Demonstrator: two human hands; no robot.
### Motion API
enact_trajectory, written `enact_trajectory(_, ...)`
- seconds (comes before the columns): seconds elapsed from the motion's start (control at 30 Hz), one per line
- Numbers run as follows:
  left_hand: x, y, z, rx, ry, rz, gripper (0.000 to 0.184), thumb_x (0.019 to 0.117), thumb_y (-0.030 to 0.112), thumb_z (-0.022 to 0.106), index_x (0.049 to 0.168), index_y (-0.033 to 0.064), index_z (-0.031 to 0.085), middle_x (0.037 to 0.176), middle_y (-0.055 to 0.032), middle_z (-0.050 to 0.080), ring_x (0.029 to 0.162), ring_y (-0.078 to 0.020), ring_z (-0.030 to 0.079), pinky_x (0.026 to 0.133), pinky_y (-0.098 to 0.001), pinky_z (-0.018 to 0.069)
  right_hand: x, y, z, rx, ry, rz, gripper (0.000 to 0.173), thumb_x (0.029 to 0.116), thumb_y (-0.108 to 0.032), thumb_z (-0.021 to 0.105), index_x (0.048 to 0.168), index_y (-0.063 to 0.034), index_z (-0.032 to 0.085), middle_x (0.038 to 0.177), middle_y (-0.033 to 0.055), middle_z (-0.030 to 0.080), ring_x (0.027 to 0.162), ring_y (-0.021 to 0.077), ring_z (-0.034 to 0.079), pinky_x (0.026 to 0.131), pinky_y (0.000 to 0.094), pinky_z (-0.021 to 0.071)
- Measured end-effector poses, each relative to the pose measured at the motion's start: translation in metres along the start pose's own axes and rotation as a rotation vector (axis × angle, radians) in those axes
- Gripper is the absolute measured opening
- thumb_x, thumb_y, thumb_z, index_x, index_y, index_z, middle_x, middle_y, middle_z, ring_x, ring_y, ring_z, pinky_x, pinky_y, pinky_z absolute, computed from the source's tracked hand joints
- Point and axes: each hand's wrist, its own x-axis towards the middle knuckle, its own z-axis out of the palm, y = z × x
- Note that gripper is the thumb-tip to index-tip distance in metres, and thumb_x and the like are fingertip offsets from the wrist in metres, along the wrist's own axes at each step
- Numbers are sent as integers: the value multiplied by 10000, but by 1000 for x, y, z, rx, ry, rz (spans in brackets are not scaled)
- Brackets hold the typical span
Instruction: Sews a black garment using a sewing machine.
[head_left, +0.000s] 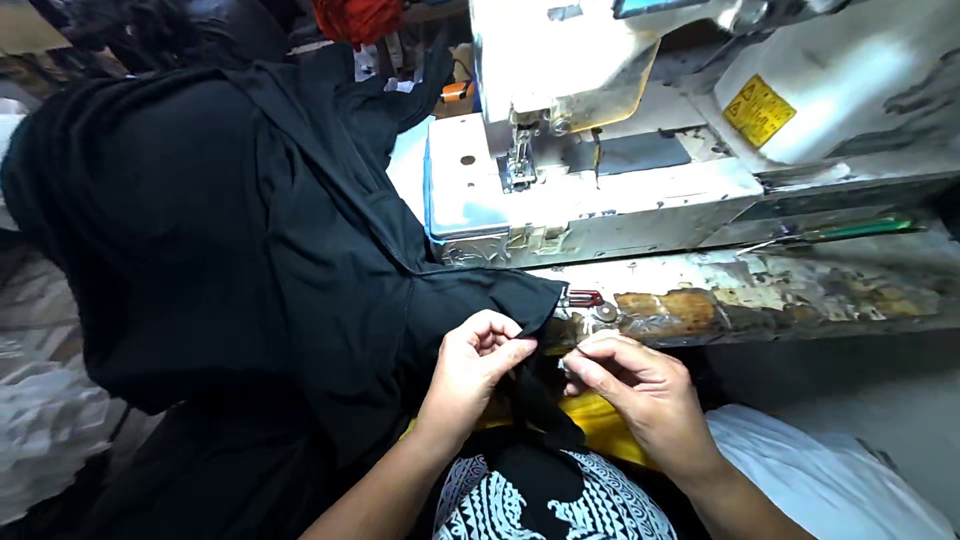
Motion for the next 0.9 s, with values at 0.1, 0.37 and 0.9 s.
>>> enact_trajectory(0.1, -6, 4, 1, -96, -52, -28, 93, 947, 19, 640, 897, 71, 699, 773, 59, 674, 678, -13, 635, 663, -184, 551, -1, -4, 2, -3, -14, -8, 134, 945, -132, 689, 964, -29, 772, 991, 2, 744, 818, 28, 720, 749, 185, 627)
enact_trajectory(0.37, -4, 15, 20, -250, -142, -247, 171, 972, -60, 557, 914, 28, 691, 794, -16, 736, 727, -103, 733, 751, -267, 629, -5, -13, -6, 39, 6, 17, 202, 908, -156, 735, 1036, -2, 759, 1030, 4, 747, 867, -4, 706, 773, 151, 603)
enact_trajectory(0.9, -39, 33, -89, -397, -58, 17, 115, 977, 200, 659, 990, 122, 743, 840, 25, 721, 753, -10, 682, 688, -173, 569, 33, -3, -17, 1037, -346, 516, 148, 1015, -162, 611, 1086, -123, 735, 930, 8, 759, 667, 28, 704, 515, 161, 565)
